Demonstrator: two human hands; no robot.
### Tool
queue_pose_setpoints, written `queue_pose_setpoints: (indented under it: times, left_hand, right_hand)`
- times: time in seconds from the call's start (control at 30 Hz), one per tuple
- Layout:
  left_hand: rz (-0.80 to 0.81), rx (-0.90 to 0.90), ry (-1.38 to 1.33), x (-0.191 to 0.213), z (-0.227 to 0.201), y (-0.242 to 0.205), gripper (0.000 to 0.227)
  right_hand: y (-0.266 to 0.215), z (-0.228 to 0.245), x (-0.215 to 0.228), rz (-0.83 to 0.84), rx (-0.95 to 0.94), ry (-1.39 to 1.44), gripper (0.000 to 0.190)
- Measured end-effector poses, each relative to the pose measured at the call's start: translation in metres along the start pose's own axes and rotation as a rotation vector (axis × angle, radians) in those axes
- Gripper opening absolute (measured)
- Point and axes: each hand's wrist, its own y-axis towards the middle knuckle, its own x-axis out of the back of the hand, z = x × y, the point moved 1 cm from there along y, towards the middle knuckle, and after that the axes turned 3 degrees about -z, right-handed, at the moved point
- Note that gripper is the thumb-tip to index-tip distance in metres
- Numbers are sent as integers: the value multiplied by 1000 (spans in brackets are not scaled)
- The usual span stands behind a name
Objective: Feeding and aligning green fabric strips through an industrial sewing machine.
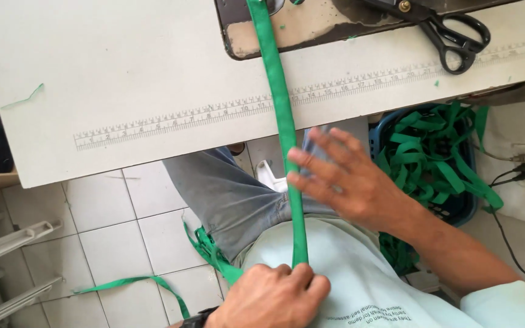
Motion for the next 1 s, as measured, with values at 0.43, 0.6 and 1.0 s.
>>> queue_pose_setpoints:
  times: [0.43,0.6,1.0]
  left_hand:
    - [54,-95,-74,44,46,38,4]
    - [-648,85,561,91,149,78,58]
    - [-679,37,556,95,167,71,53]
  right_hand:
    - [-33,22,-57,-202,125,97,23]
    - [-23,37,-46,-144,58,154,22]
    - [-35,55,-47,-106,-42,307,24]
